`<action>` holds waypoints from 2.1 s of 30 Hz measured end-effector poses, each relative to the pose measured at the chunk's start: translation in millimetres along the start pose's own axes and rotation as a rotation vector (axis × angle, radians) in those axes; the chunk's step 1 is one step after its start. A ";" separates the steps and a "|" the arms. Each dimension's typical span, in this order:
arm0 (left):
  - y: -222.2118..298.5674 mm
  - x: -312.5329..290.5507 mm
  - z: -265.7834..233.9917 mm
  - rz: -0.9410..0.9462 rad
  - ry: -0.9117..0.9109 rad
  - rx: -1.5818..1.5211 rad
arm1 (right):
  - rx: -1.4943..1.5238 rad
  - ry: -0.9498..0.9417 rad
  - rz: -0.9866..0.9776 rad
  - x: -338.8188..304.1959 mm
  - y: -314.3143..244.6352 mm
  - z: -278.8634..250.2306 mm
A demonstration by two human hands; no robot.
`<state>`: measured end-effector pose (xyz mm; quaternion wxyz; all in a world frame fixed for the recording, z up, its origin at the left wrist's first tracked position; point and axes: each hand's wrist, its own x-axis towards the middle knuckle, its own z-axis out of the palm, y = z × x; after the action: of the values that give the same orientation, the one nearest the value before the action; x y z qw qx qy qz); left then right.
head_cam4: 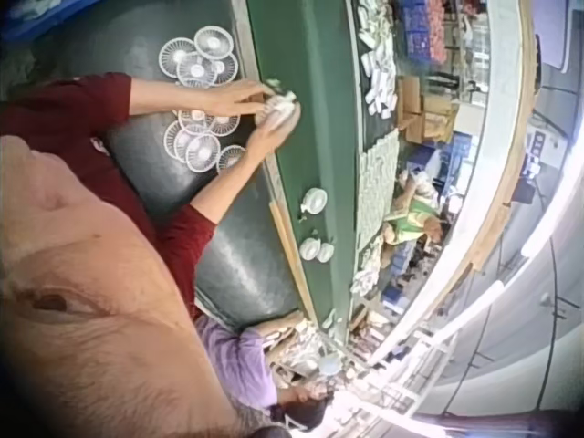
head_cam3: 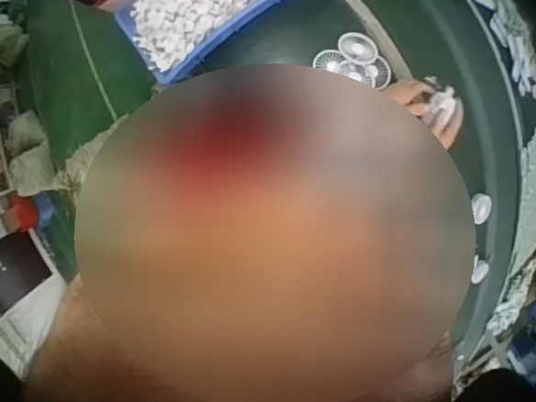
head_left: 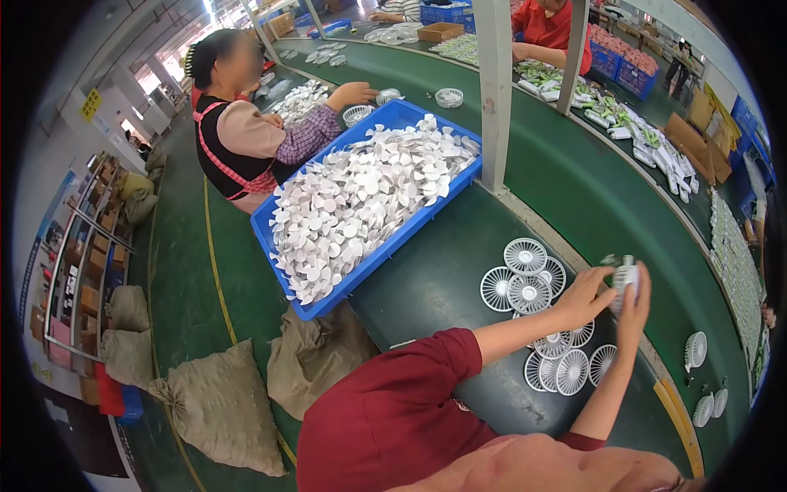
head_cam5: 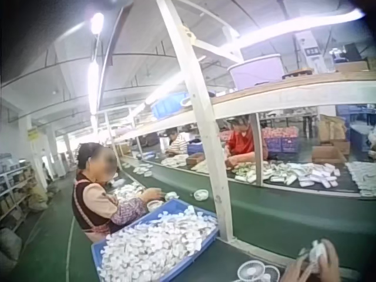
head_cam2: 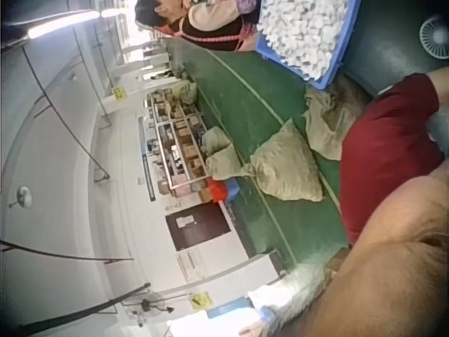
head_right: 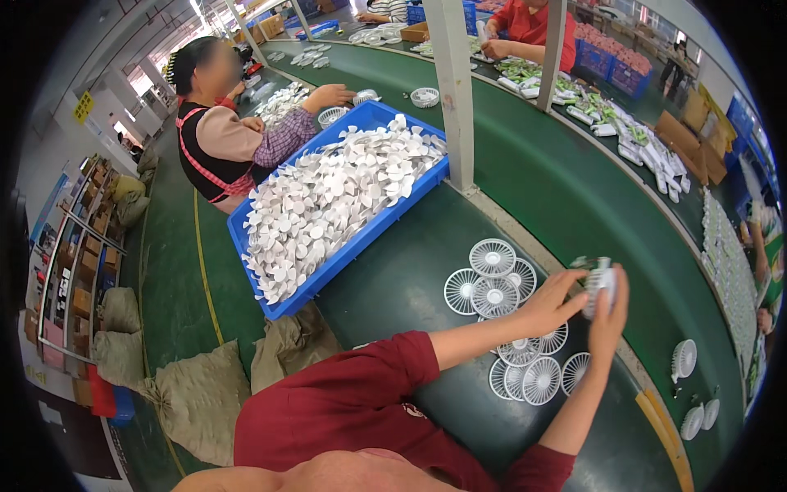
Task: Assembling small circular plastic components, possibly fan grills, on a factory production line.
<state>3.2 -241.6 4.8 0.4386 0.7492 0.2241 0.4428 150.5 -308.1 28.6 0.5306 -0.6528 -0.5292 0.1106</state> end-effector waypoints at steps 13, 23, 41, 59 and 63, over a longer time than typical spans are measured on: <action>-2.4 -3.5 -38.8 -0.115 -0.391 0.768 | -0.530 -0.207 -0.039 -109.0 -12.0 -40.3; -0.1 -8.9 -40.3 -0.043 -0.332 0.820 | -0.557 -0.127 -0.062 -116.1 6.5 -33.6; 15.6 17.5 -100.2 -0.406 -0.527 0.920 | -0.525 -0.110 -0.074 -111.2 0.4 -33.8; 15.4 14.8 -98.9 -0.321 -0.574 0.852 | -0.491 -0.118 -0.050 -117.6 1.8 -33.2; 9.6 18.6 -98.0 -0.322 -0.584 0.848 | -0.500 -0.115 -0.057 -115.9 2.1 -34.3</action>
<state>-72.1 -188.2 43.5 0.2042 0.9087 0.3639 0.0138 127.8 -421.3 -7.3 0.3246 -0.7411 -0.5876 -0.0021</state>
